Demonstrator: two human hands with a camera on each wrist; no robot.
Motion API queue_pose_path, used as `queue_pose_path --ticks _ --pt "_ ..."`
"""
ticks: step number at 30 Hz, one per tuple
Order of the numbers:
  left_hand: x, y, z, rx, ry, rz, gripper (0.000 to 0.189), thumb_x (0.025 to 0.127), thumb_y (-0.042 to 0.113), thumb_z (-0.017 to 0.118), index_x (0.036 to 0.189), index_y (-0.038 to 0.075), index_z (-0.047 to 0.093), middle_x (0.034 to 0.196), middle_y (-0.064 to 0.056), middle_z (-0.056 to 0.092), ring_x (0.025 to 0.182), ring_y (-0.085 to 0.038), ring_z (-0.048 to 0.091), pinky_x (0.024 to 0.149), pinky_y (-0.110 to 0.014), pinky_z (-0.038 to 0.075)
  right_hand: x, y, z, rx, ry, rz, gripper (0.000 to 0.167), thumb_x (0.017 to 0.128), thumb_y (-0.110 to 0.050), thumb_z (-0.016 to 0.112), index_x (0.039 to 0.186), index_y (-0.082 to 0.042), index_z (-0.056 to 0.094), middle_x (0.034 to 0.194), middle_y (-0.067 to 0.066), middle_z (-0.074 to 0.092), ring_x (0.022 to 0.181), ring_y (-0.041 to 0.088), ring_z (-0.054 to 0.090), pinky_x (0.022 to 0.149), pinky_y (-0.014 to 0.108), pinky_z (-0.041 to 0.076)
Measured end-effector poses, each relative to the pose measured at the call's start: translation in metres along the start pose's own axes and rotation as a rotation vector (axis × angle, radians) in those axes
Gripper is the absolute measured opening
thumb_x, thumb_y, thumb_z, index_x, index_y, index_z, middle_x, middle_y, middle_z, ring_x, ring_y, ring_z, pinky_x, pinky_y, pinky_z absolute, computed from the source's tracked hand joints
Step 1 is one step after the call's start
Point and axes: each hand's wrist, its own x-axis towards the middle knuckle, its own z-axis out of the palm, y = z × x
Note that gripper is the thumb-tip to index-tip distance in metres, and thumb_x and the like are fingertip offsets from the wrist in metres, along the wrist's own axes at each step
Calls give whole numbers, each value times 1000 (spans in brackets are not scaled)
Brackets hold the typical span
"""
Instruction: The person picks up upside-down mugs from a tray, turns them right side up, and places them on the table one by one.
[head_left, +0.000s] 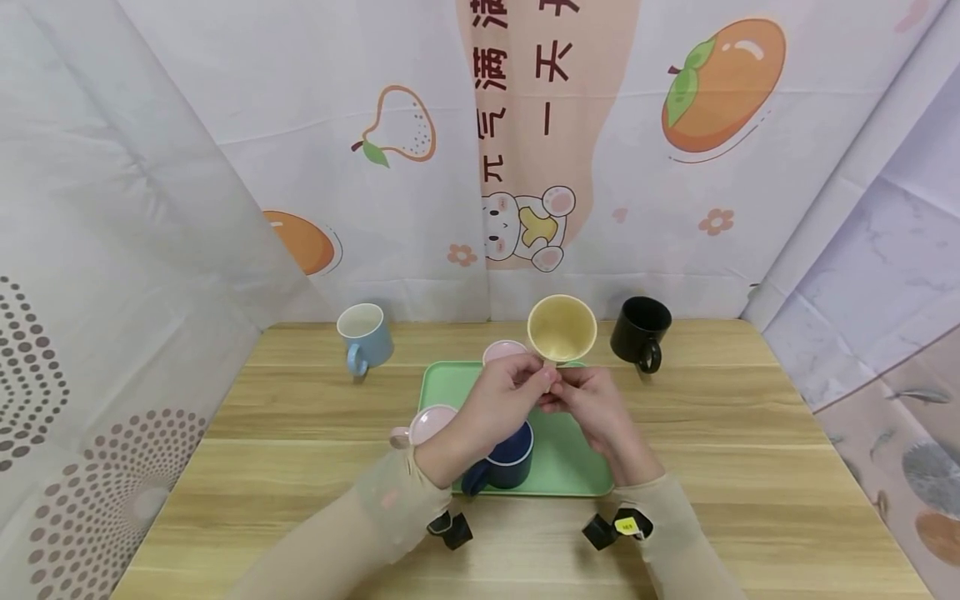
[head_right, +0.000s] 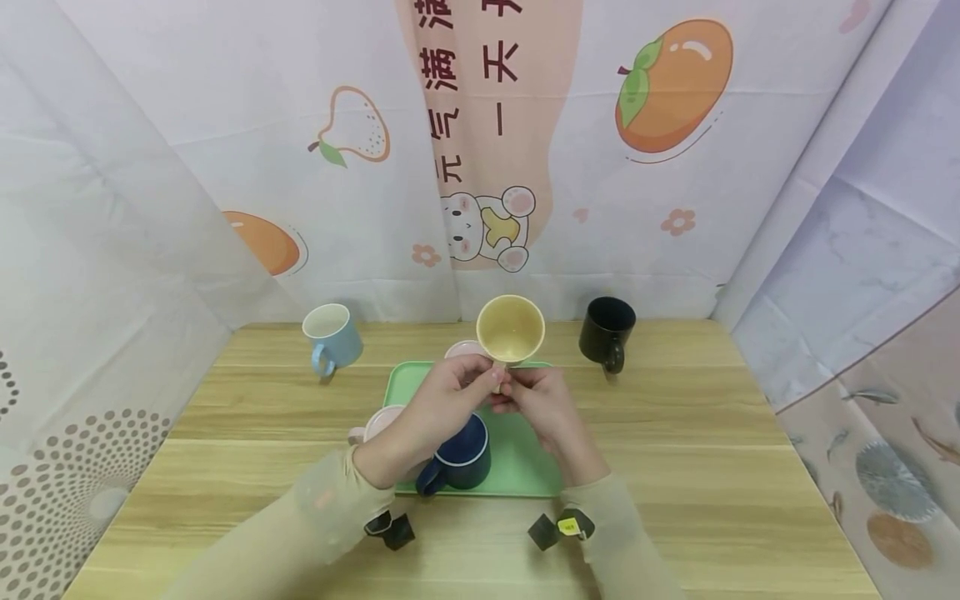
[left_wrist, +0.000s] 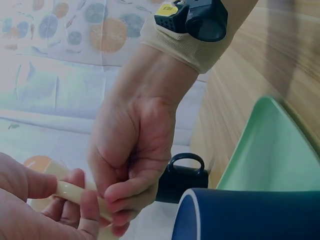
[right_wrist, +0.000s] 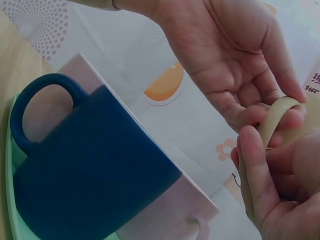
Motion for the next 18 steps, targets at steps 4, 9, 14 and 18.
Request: queue_pose_path --ticks 4,9,14,18 --pt "-1 0 1 -54 -3 -17 22 113 11 61 113 -7 74 105 -11 75 98 -14 68 89 -31 61 0 0 1 9 -21 -14 28 108 11 52 131 26 61 94 7 76 81 12 75 78 28 66" --pt "-1 1 0 -131 24 -18 24 115 8 55 112 -10 70 101 -11 72 93 -17 66 86 -29 58 2 2 0 3 -51 -34 29 111 6 55 132 26 61 89 6 75 80 11 73 77 26 65" --pt "-2 1 -2 -132 73 -31 23 115 9 55 114 -9 69 107 -13 71 95 -17 65 92 -37 59 4 5 1 -10 -81 -71 30 112 2 55 130 24 63 91 11 75 81 13 74 78 28 66" --pt "-2 1 -5 -126 94 -19 21 115 10 55 115 -8 68 109 -13 69 98 -15 64 98 -47 59 5 5 3 -48 -85 -109 29 113 -1 56 128 22 66 96 25 74 81 15 75 78 30 66"
